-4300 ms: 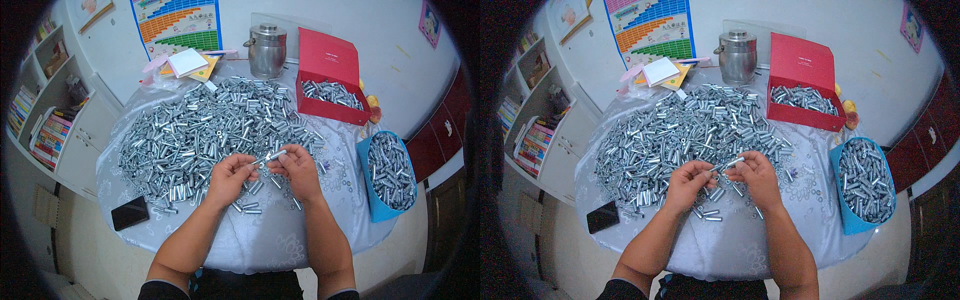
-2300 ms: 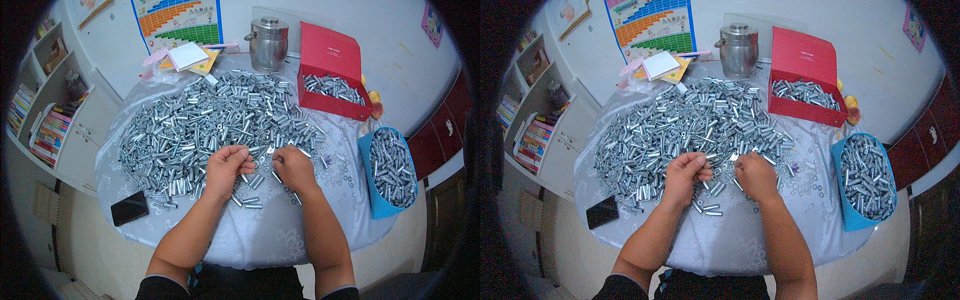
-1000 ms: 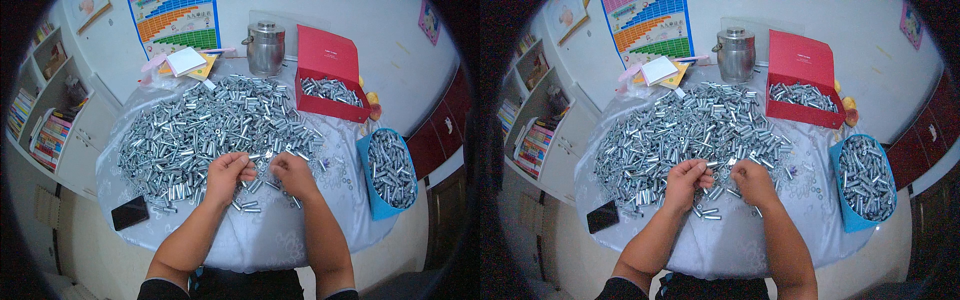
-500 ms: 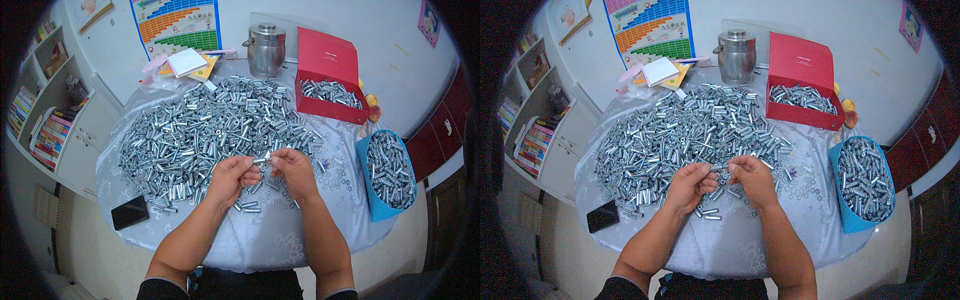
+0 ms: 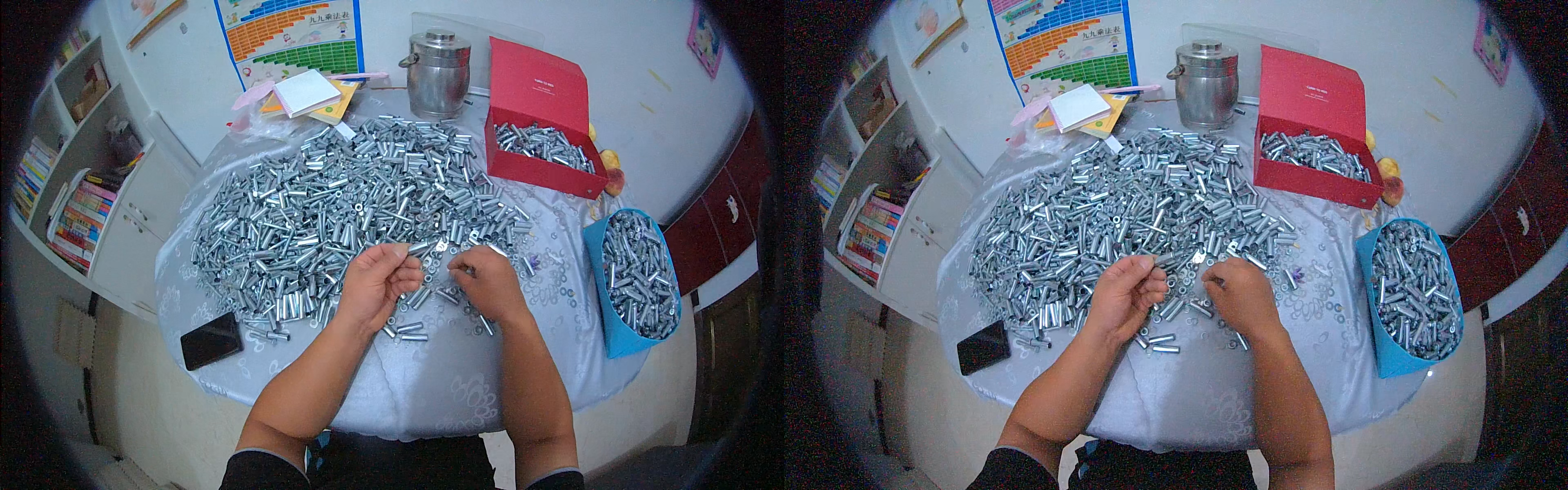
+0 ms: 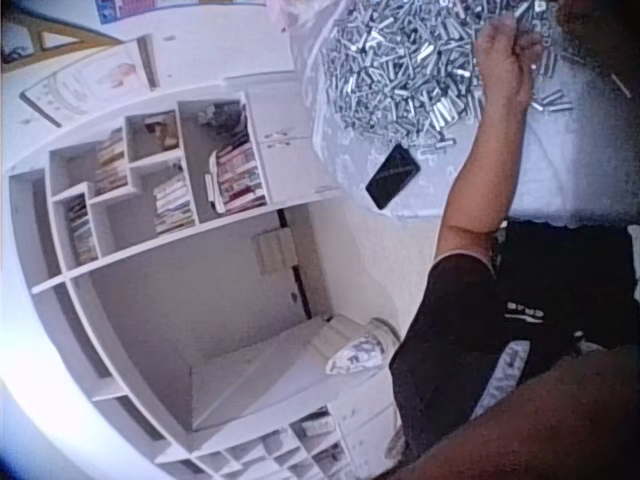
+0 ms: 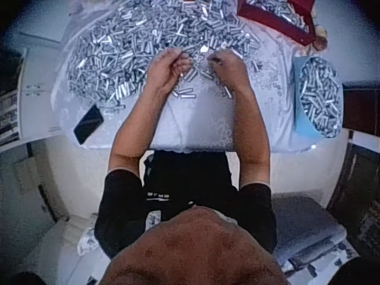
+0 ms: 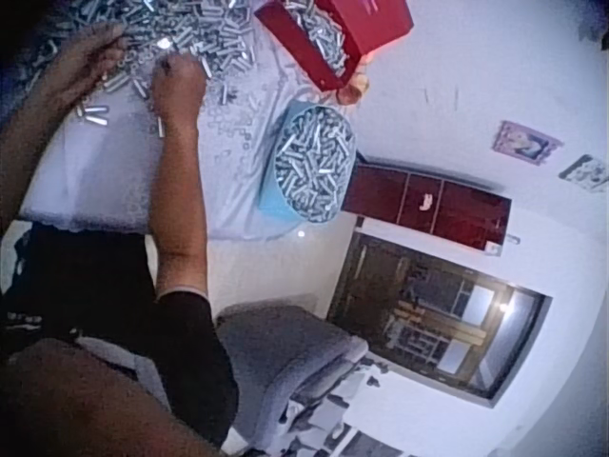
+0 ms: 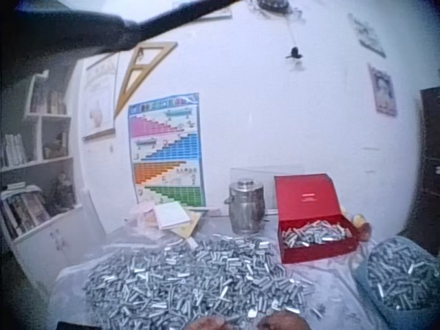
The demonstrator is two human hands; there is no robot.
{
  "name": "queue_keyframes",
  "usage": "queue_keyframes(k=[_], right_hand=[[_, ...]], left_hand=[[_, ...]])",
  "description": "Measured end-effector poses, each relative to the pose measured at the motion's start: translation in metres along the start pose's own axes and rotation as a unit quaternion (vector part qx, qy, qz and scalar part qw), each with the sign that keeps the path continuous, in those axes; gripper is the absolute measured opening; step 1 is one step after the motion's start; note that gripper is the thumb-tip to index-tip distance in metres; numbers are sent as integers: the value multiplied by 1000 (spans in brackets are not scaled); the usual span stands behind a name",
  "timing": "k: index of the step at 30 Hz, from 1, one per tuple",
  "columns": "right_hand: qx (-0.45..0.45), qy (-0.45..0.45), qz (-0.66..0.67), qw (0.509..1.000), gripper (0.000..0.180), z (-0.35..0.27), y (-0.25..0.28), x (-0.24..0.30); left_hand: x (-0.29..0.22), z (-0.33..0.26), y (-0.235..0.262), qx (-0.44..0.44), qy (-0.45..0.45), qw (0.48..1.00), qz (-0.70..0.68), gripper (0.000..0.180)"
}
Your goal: The person sits at a table covered with a large pile of metal fasteners. They repeatedly pick up a fastener and a washer, insert the washer into the fastener, and place the assembled unit into a blue container. The process is continuous and repetitive throughout the clip.
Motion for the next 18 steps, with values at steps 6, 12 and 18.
queue_keyframes(k=[6,12,18], right_hand=[[90,14,-51,995,10,-3,-9,10],[130,18,-83,988,9,-4,-10,13],[159,9,-114,981,11,-7,-14,18]], left_hand=[[-2,-1,0,-6,-13,1000,15,14],[-2,-2,-3,-13,-25,999,30,15],[-2,-1,-1,-20,-28,999,36,15]])
Point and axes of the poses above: each hand's wrist, its own z-axis towards the middle knuckle, its own y-axis out of the back of the hand, x = y × z, the point moved 5 cm from there along z, towards the middle knuckle, and after that the axes turned 12 degrees about -x, right-handed, at the moved point
